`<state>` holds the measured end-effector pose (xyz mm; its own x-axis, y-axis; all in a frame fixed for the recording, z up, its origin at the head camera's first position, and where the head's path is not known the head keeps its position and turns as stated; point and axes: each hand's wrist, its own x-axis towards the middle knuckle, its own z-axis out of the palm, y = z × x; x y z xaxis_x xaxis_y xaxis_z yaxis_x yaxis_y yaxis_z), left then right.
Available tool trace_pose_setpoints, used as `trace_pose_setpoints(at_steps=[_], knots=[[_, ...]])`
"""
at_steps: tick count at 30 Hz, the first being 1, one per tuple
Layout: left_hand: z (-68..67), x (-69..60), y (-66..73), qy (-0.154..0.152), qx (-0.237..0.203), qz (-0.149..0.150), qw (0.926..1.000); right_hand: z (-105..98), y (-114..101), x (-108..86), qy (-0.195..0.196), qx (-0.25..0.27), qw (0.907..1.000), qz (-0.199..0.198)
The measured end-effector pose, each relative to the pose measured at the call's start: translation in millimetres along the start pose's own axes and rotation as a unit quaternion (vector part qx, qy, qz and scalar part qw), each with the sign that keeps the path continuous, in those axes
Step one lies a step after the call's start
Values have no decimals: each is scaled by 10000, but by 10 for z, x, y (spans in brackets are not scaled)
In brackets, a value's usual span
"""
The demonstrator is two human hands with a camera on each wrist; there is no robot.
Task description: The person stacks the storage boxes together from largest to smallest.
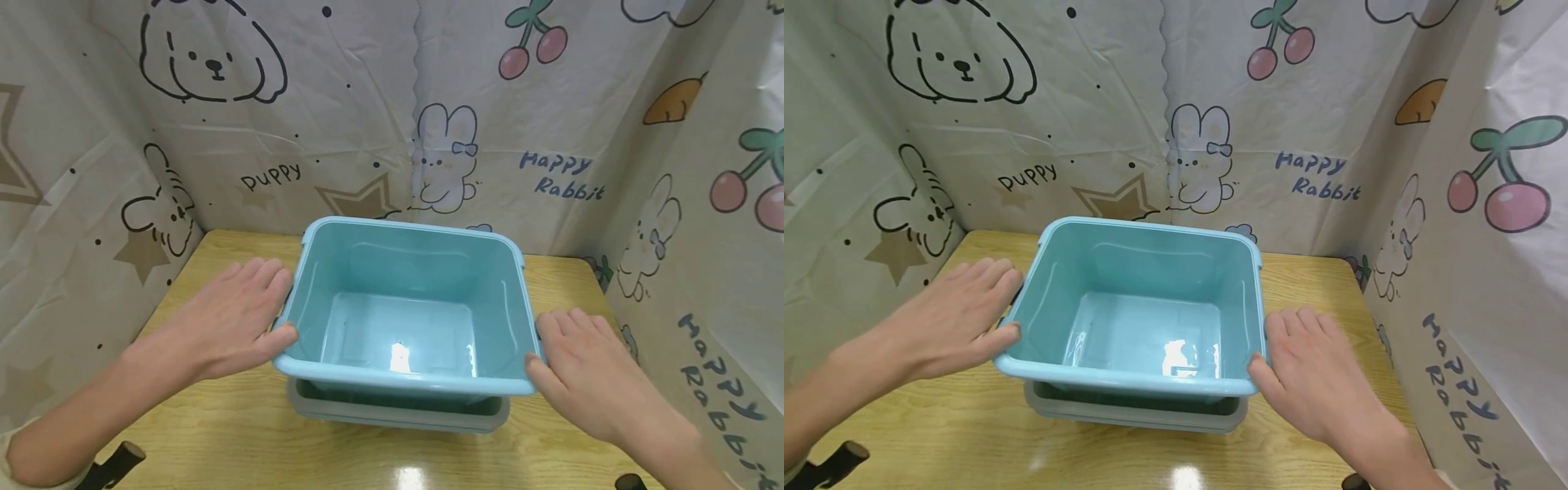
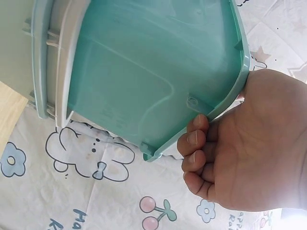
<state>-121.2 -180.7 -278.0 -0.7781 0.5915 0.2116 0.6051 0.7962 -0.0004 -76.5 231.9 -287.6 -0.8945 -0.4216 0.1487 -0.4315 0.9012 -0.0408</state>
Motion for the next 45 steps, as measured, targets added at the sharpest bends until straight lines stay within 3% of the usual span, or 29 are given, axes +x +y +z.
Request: trace_pose_setpoints(at_steps=[45], knots=[[605, -36, -84, -88, -371, -83, 9992, 571, 31, -24, -65, 91, 9999, 43]])
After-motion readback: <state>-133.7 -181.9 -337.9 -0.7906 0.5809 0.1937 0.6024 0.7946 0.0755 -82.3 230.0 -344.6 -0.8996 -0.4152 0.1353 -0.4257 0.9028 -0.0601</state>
